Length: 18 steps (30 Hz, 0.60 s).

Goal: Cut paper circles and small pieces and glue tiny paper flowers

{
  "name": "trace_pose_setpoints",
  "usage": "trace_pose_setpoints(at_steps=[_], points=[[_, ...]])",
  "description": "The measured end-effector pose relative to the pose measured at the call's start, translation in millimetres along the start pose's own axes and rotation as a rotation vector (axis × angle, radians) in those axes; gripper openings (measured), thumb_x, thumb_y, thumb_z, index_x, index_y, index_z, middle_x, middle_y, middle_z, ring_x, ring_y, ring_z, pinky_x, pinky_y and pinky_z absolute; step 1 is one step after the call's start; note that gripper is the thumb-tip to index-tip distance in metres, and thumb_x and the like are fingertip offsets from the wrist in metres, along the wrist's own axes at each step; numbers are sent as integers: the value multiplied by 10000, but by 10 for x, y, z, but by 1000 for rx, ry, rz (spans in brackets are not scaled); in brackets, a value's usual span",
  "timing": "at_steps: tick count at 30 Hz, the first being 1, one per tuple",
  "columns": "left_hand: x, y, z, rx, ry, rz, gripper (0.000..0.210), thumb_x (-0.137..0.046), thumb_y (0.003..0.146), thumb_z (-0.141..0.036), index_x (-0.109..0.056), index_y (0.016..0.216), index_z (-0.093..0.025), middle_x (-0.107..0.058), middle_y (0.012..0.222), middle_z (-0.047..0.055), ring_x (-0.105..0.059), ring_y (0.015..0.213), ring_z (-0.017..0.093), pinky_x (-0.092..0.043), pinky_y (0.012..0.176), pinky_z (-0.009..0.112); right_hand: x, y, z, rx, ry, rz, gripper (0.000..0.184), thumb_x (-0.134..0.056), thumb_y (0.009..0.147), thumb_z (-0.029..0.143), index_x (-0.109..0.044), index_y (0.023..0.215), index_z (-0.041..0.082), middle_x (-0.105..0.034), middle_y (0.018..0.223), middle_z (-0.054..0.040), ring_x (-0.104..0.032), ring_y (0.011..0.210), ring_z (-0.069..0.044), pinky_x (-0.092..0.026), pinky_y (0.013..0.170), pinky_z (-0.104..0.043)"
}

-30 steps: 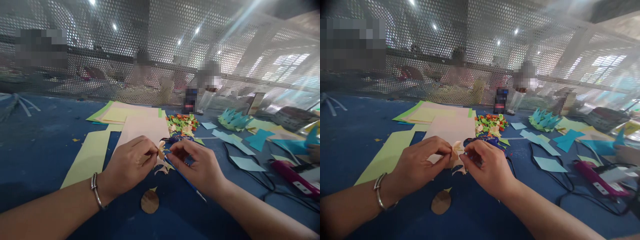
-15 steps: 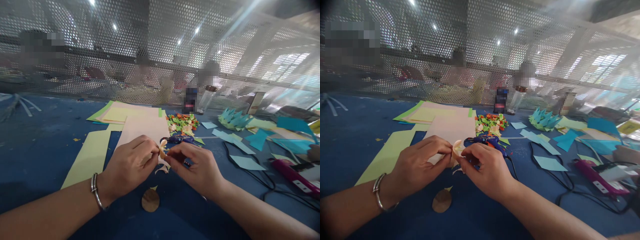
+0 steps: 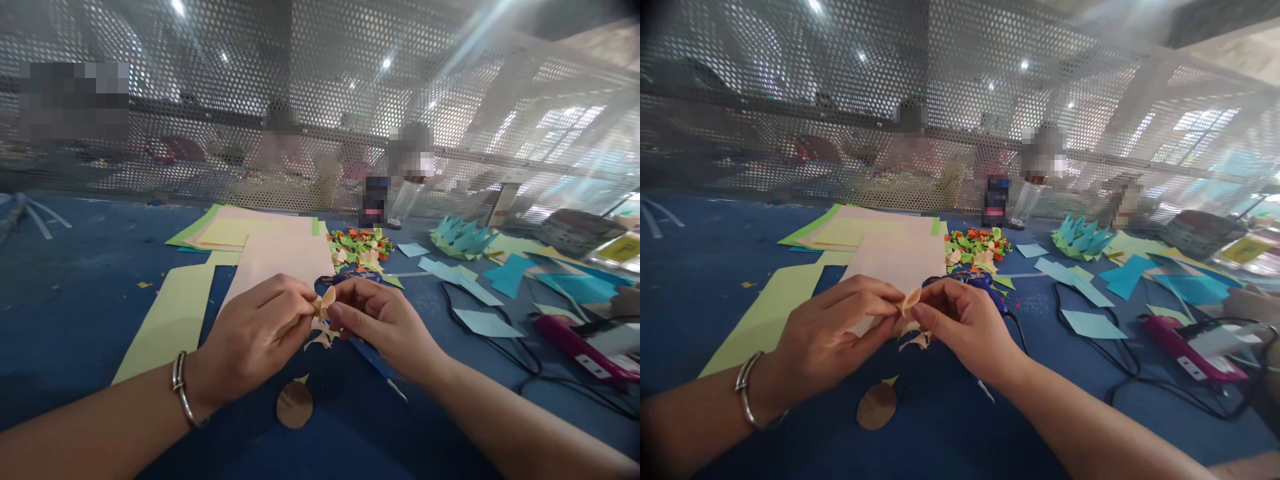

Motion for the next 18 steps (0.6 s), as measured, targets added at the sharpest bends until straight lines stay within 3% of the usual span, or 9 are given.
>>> trace_pose_setpoints(at_steps=[8, 18], points=[[-50, 8, 40, 55, -63, 39, 137, -649, 891, -78, -646, 942, -205, -701, 1034, 25, -682, 961, 134, -567, 854, 262, 14, 34, -50, -50, 74, -7, 281, -820, 772, 402, -683, 885, 184, -646, 754, 13, -583, 656, -105, -483, 618, -231], [-6, 28, -31, 114, -132, 110, 225, -626, 870, -75, -669, 1022, -236, -717, 1044, 34, -683, 972, 168, -573, 854, 312, 33, 26, -55, -112, 113, -9, 317, -837, 740, 414, -641, 823, 179, -645, 732, 18, -589, 640, -106, -496, 626, -242]])
Point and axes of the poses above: each hand's wrist, its own y-axis towards the middle knuckle, its own x-axis out of the back of the hand, z = x × y, the point moved 4 cm from there along y, towards the middle knuckle
